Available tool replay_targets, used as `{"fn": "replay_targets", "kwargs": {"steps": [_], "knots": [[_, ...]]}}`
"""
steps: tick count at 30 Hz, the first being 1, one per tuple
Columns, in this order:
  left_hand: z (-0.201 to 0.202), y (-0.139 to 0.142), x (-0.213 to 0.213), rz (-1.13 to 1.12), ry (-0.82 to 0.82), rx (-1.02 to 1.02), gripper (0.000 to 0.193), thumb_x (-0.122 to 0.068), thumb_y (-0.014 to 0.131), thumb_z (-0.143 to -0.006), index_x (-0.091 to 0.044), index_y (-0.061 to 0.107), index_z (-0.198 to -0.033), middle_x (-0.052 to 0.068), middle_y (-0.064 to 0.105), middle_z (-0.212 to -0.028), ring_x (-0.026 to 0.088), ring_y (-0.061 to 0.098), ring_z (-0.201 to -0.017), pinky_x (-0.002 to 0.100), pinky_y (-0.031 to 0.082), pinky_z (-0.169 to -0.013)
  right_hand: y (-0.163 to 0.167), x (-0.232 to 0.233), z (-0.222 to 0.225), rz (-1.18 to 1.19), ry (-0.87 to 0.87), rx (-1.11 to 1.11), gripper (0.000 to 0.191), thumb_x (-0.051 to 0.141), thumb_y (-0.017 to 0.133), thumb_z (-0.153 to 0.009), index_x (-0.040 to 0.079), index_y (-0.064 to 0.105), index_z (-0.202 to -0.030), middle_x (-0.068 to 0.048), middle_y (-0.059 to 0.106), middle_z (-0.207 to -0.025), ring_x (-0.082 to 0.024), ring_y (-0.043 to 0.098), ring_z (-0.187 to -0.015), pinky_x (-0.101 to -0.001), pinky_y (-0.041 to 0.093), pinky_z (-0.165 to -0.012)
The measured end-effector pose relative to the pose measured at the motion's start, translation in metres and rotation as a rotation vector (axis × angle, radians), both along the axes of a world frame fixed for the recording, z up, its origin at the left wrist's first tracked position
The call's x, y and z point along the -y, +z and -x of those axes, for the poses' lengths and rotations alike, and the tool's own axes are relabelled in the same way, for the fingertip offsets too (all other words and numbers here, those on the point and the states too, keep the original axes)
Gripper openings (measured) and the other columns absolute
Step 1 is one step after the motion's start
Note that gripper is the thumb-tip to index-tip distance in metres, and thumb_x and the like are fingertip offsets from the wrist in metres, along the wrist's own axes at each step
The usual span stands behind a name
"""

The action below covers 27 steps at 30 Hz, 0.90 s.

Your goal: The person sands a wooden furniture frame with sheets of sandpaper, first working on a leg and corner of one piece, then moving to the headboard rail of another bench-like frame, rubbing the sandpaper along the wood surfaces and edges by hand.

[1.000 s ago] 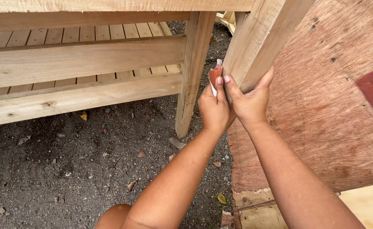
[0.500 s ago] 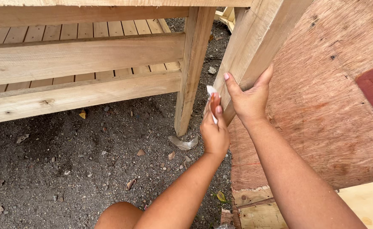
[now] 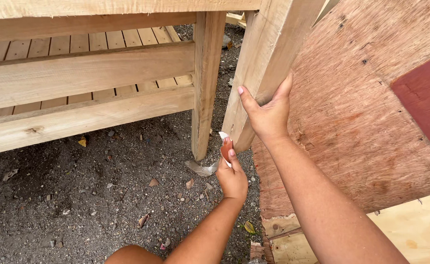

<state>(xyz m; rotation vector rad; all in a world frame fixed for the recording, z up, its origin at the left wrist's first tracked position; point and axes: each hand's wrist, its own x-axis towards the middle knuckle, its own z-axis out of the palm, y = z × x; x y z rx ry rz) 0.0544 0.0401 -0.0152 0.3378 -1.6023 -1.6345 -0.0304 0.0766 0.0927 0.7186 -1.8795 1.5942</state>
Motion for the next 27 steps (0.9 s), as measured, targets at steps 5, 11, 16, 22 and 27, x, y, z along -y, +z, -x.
{"fn": "replay_targets", "kwargs": {"steps": [5,11,16,22,27], "knots": [[0.006,0.014,-0.003,-0.235,-0.108,0.139,0.042,-0.028,0.045,-0.107,-0.004,0.066,-0.134,0.019,0.076,-0.121,0.029,0.074,-0.112,0.036,0.054,-0.098,0.0,0.0,0.0,0.035,0.037,0.019,0.09,0.009,0.084,-0.093,0.006,0.02,-0.157,-0.017,0.056,-0.143,-0.025,0.06,-0.132,-0.0377,0.054,-0.111],[-0.002,0.01,-0.005,0.039,0.024,-0.111,0.043,-0.025,0.043,-0.112,0.003,0.06,-0.139,0.023,0.064,-0.141,0.033,0.06,-0.134,0.039,0.044,-0.109,0.001,0.0,-0.001,-0.012,-0.031,-0.009,0.095,0.011,0.086,-0.092,0.004,0.018,-0.158,-0.019,0.056,-0.143,-0.026,0.059,-0.131,-0.0387,0.051,-0.11],[-0.003,0.019,0.005,-0.162,-0.111,0.121,0.043,-0.027,0.045,-0.106,-0.005,0.061,-0.139,0.018,0.069,-0.134,0.029,0.066,-0.124,0.036,0.048,-0.105,0.008,0.004,-0.007,-0.014,-0.051,0.116,0.087,0.016,0.084,-0.09,0.004,0.024,-0.152,-0.018,0.062,-0.136,-0.024,0.066,-0.124,-0.0372,0.057,-0.104],[0.01,0.047,0.025,0.311,-0.257,0.007,0.067,-0.017,0.058,-0.099,-0.01,0.029,-0.159,0.031,0.029,-0.161,0.045,0.027,-0.151,0.048,0.029,-0.118,0.026,0.005,-0.018,0.035,0.038,0.153,0.087,0.014,0.08,-0.085,0.008,0.024,-0.152,-0.017,0.063,-0.133,-0.024,0.065,-0.121,-0.038,0.056,-0.1],[0.006,0.048,0.049,0.382,-0.41,0.289,0.101,-0.018,0.067,-0.086,-0.021,0.002,-0.163,0.031,0.018,-0.162,0.046,0.025,-0.15,0.048,0.031,-0.118,0.034,-0.006,-0.017,-0.013,0.117,0.177,0.098,0.014,0.079,-0.085,0.01,0.009,-0.153,-0.019,0.052,-0.142,-0.026,0.058,-0.128,-0.0402,0.053,-0.103]]}}
